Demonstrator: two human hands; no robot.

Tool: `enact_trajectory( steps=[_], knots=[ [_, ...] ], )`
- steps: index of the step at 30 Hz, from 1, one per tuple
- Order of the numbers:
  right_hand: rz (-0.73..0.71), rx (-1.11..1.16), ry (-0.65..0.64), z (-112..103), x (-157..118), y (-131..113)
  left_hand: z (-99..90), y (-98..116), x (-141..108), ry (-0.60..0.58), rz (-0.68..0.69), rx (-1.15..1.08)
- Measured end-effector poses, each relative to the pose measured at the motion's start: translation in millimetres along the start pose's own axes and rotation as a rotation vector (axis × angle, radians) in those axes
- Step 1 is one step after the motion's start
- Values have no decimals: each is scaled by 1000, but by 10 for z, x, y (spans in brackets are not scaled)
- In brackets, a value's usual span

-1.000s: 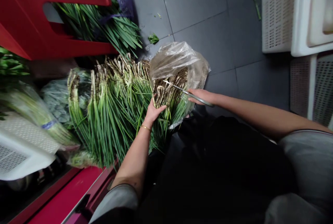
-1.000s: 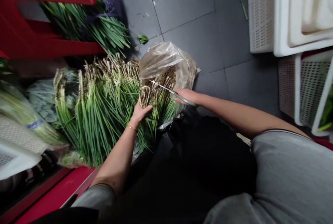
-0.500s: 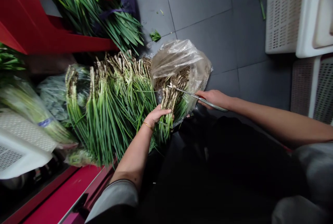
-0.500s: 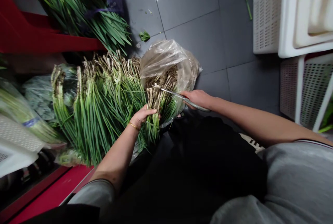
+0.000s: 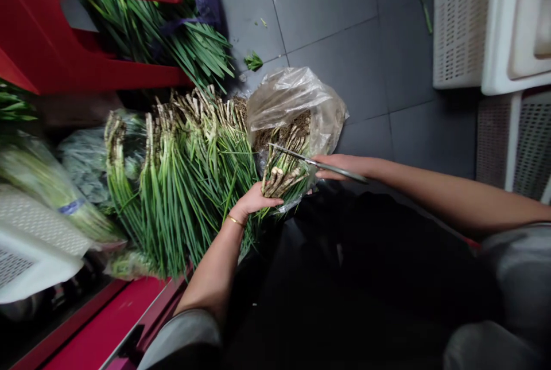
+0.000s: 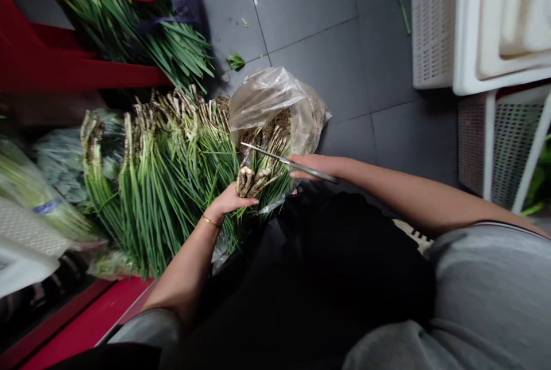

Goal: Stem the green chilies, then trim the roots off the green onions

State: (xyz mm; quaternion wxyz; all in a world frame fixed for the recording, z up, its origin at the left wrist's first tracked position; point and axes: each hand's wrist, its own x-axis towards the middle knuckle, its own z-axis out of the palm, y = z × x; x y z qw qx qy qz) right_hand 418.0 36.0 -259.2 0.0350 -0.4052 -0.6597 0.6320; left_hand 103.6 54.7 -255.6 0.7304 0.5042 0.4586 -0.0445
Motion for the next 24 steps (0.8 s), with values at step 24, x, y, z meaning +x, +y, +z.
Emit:
enact_trajectory(
  steps=[24],
  knots=[
    [392,195,121,-81,-210,146,-419,-118,1066,646,-203,76]
  ],
)
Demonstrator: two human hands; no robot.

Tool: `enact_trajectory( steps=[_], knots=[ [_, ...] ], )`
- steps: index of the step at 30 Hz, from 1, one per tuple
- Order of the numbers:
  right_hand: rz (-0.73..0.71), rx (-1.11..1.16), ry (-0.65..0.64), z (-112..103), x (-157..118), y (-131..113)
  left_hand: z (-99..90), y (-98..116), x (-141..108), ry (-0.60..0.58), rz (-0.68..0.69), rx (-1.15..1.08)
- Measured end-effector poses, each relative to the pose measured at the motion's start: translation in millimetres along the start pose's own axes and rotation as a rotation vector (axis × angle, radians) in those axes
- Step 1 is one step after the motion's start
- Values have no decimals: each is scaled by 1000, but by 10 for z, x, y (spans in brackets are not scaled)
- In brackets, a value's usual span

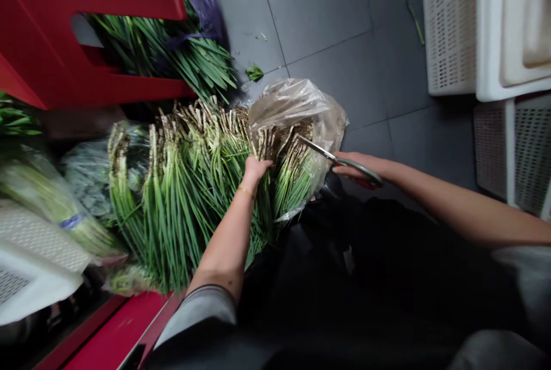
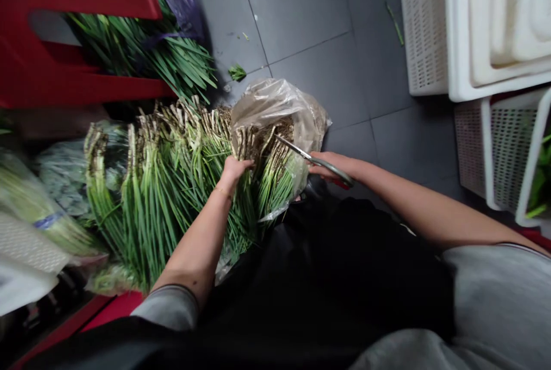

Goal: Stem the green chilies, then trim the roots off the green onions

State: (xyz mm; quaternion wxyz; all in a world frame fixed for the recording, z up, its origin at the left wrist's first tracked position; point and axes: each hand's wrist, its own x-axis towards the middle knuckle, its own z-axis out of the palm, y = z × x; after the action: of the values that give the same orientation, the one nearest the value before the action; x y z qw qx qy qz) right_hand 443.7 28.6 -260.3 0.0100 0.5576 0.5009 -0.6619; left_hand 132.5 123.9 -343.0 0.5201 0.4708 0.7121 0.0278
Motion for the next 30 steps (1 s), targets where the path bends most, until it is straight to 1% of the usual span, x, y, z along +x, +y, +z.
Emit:
enact_trajectory(
  steps=[2,4,5,7,9,10,11,12,14,15,16,17,18,20,21,22,23,25,27,28,30],
  knots=[
    [-64,-73,-102,8,-80,35,-235,-64,-292,-78,-1,-168],
    [-94,-150,-135,48,-115,28,-375,-127,-524,-102,-22,-301],
    [-95,-180,-136,76,-111,12,-407,-153,-601,-81,-30,-319],
    [-59,-206,-106,132,-48,-31,-423,-183,-691,18,-29,-265],
    [41,-178,-43,169,97,-66,-420,-178,-761,109,4,-218],
    [108,-144,-16,175,196,-74,-426,-165,-810,115,25,-232],
    [169,-100,6,171,306,-77,-440,-145,-873,84,44,-268],
    [215,-55,21,158,420,-75,-461,-123,-941,18,57,-311],
    [250,3,22,114,624,-64,-499,-71,-1039,-141,69,-352],
    [250,4,28,91,699,-59,-500,-43,-1040,-194,76,-332],
    [246,-9,40,72,749,-55,-480,-13,-993,-206,90,-297],
    [240,-30,56,60,770,-51,-435,18,-895,-179,110,-260],
    [235,-56,78,56,762,-47,-366,50,-753,-125,132,-231],
    [199,-128,129,78,672,-30,-173,115,-405,-22,160,-222],
    [168,-176,152,102,599,-16,-67,143,-241,-1,159,-247],
    [133,-229,172,132,515,2,32,164,-111,-12,151,-282],
    [99,-273,191,165,427,24,115,176,-29,-59,142,-311],
    [16,-306,201,233,266,69,206,165,-18,-197,129,-349],
    [-83,-274,176,286,162,103,202,116,-156,-303,124,-368],
    [-119,-246,147,303,140,109,180,85,-244,-323,123,-374],
    [-146,-200,70,313,150,87,138,32,-392,-326,130,-377]
  ],
)
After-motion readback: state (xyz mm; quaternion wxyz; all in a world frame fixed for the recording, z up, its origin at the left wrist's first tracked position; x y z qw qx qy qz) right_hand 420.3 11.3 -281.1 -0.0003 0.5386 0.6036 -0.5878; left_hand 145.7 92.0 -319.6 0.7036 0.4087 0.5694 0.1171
